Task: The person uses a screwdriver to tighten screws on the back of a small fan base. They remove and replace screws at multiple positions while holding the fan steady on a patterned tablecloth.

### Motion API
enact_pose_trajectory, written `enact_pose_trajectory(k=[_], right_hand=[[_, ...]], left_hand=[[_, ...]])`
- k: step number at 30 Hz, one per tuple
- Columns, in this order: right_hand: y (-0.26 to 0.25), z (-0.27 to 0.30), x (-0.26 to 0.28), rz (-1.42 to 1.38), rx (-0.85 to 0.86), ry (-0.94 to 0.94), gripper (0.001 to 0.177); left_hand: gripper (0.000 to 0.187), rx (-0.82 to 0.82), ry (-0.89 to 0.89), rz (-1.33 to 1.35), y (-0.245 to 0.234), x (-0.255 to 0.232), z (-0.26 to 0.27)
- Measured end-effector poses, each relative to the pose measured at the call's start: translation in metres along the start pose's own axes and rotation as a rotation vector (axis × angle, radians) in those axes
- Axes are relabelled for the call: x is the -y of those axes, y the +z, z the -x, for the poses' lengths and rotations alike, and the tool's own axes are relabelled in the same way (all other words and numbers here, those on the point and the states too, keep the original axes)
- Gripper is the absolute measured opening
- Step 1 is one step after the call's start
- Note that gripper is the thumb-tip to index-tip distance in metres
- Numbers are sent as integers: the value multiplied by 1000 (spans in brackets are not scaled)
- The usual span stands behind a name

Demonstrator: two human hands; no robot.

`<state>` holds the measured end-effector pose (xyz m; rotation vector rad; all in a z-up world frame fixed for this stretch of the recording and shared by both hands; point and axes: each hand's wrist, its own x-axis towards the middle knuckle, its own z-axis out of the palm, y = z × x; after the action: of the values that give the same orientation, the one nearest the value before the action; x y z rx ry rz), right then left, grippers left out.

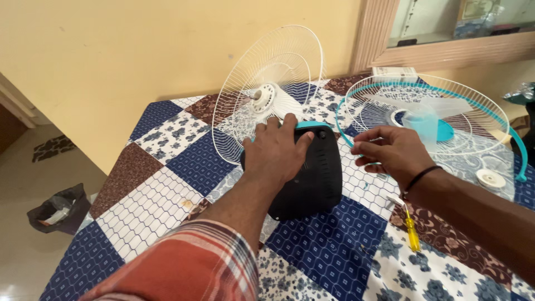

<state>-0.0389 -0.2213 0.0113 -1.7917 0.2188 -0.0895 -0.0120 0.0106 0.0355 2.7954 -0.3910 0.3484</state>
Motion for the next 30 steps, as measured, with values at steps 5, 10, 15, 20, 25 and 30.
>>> enact_pose_trajectory(k=[5,10,15,20,25,30], right_hand=[[36,-7,14,9,-2,-120,15],[60,-10,10,49,-72,-210,20],[78,-12,4,200,-298,-174,22],[93,-16,3,215,-418,-235,23],[86,-15,3,147,-352,-222,19],[80,-14,7,185,-326,-236,18]], left_hand=[[52,136,-66,-8,-14,-3,-6],[51,168,-85,23,-21,-3,-10],[53,211,-110,20,-20,0,-16],[55,211,-102,38,-20,4,-18],[54,206,-63,39,-17,9,-17],[54,249,-69,49,-17,8,-20]])
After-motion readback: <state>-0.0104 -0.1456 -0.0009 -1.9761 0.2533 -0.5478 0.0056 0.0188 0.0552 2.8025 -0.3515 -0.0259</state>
